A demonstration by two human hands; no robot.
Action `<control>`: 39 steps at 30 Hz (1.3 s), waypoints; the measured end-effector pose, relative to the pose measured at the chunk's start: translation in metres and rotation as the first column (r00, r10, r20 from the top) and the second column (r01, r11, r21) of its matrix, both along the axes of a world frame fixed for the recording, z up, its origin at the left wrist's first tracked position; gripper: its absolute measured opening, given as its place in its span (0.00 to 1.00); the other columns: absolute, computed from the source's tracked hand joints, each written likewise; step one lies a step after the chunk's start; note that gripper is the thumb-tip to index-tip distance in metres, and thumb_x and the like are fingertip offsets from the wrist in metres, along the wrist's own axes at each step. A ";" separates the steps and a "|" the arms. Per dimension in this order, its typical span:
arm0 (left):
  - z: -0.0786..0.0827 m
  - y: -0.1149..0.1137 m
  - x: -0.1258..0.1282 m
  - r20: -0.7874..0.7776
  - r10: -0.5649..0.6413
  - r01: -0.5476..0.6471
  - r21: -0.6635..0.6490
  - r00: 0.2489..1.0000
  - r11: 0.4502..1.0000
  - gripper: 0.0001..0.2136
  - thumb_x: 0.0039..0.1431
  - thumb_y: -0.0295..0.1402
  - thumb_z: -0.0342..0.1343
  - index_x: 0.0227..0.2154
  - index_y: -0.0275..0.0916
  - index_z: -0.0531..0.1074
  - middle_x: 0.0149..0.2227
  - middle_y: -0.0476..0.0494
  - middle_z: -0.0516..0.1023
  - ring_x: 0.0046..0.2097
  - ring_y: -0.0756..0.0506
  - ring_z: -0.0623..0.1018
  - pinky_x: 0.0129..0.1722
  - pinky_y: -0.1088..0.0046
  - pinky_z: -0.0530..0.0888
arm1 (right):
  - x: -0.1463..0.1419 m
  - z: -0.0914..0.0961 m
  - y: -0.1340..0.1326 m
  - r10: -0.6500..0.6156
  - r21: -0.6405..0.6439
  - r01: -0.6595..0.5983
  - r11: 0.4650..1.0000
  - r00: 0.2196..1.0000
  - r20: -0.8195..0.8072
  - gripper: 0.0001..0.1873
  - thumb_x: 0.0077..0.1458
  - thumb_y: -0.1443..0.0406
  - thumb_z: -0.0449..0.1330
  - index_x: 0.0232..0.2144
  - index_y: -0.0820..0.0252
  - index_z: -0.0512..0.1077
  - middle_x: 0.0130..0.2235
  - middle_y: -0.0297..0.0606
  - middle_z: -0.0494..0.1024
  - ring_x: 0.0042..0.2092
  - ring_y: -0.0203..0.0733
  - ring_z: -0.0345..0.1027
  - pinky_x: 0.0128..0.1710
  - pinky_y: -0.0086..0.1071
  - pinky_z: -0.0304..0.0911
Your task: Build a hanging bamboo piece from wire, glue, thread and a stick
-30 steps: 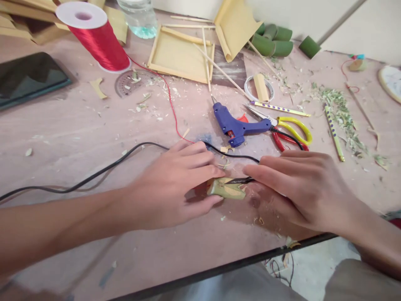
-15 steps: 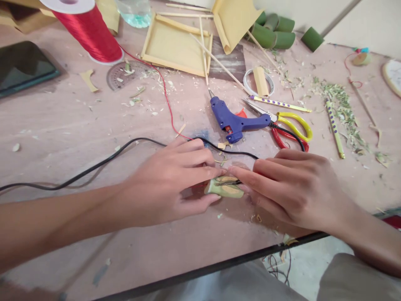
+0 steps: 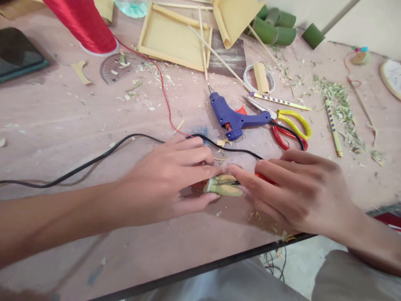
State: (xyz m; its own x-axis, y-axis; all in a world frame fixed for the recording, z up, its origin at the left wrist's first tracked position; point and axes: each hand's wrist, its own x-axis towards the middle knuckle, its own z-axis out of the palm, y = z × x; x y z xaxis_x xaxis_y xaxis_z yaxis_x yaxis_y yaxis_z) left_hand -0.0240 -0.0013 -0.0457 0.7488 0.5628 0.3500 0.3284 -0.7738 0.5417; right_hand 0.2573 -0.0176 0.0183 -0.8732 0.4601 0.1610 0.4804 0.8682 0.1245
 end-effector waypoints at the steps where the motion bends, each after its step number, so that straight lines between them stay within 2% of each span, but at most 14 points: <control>1: 0.000 0.000 0.000 0.005 -0.003 0.003 0.007 1.000 1.000 0.08 0.71 0.36 0.64 0.48 0.39 0.80 0.39 0.43 0.81 0.41 0.41 0.74 0.43 0.60 0.70 | -0.001 0.001 -0.001 -0.004 0.014 0.004 1.000 1.000 0.004 0.18 0.70 0.68 0.63 0.60 0.63 0.77 0.33 0.31 0.79 0.31 0.37 0.63 0.34 0.37 0.56; 6: -0.001 0.002 0.001 0.025 -0.008 0.007 0.033 1.000 0.999 0.07 0.70 0.36 0.65 0.44 0.39 0.80 0.38 0.44 0.81 0.41 0.40 0.74 0.43 0.60 0.71 | -0.004 0.008 -0.008 -0.022 0.044 0.020 0.999 0.999 0.048 0.23 0.68 0.72 0.62 0.63 0.62 0.76 0.31 0.30 0.79 0.28 0.37 0.60 0.33 0.37 0.55; 10: -0.001 0.002 0.000 0.021 -0.008 0.007 0.044 1.000 0.999 0.06 0.71 0.35 0.65 0.44 0.39 0.80 0.41 0.42 0.82 0.43 0.40 0.75 0.45 0.59 0.72 | -0.004 0.009 -0.010 -0.032 0.050 0.029 0.998 0.998 0.063 0.21 0.70 0.71 0.62 0.63 0.62 0.75 0.31 0.29 0.78 0.28 0.36 0.60 0.33 0.37 0.55; 13: 0.000 0.002 0.000 0.028 -0.008 0.007 0.042 1.000 0.999 0.07 0.70 0.37 0.65 0.43 0.40 0.79 0.39 0.44 0.82 0.42 0.40 0.75 0.44 0.60 0.72 | -0.002 0.008 -0.008 -0.024 0.044 0.021 0.999 0.998 0.059 0.22 0.70 0.70 0.64 0.64 0.63 0.75 0.31 0.29 0.77 0.29 0.37 0.61 0.33 0.37 0.55; 20: 0.000 0.001 0.000 0.039 -0.010 0.009 0.038 0.999 0.999 0.06 0.70 0.34 0.65 0.44 0.37 0.81 0.41 0.41 0.83 0.42 0.39 0.74 0.42 0.58 0.72 | -0.002 0.008 -0.004 -0.015 0.031 0.014 0.999 1.000 0.002 0.17 0.71 0.65 0.65 0.59 0.62 0.79 0.29 0.29 0.77 0.29 0.36 0.63 0.32 0.37 0.55; 29: 0.000 0.001 0.002 0.027 0.004 -0.005 0.013 1.000 1.000 0.05 0.71 0.35 0.65 0.41 0.39 0.81 0.40 0.42 0.83 0.41 0.41 0.73 0.41 0.61 0.72 | -0.003 0.004 -0.003 -0.012 0.033 0.012 0.999 1.000 0.001 0.18 0.72 0.65 0.64 0.61 0.61 0.78 0.30 0.28 0.77 0.30 0.37 0.62 0.33 0.37 0.54; 39: 0.000 0.002 0.001 0.051 -0.009 0.007 0.030 0.999 1.000 0.06 0.69 0.34 0.66 0.39 0.37 0.81 0.39 0.41 0.83 0.40 0.41 0.73 0.40 0.61 0.71 | -0.003 0.002 -0.004 -0.016 0.024 0.016 1.000 1.000 0.018 0.18 0.73 0.66 0.63 0.62 0.62 0.77 0.31 0.28 0.78 0.31 0.36 0.64 0.35 0.36 0.54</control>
State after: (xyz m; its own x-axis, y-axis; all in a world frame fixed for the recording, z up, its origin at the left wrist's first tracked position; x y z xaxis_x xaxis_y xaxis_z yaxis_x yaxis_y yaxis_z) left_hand -0.0227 0.0004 -0.0462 0.7337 0.5458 0.4046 0.2944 -0.7921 0.5347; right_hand 0.2543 -0.0215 0.0207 -0.8686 0.4704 0.1561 0.4918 0.8570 0.1539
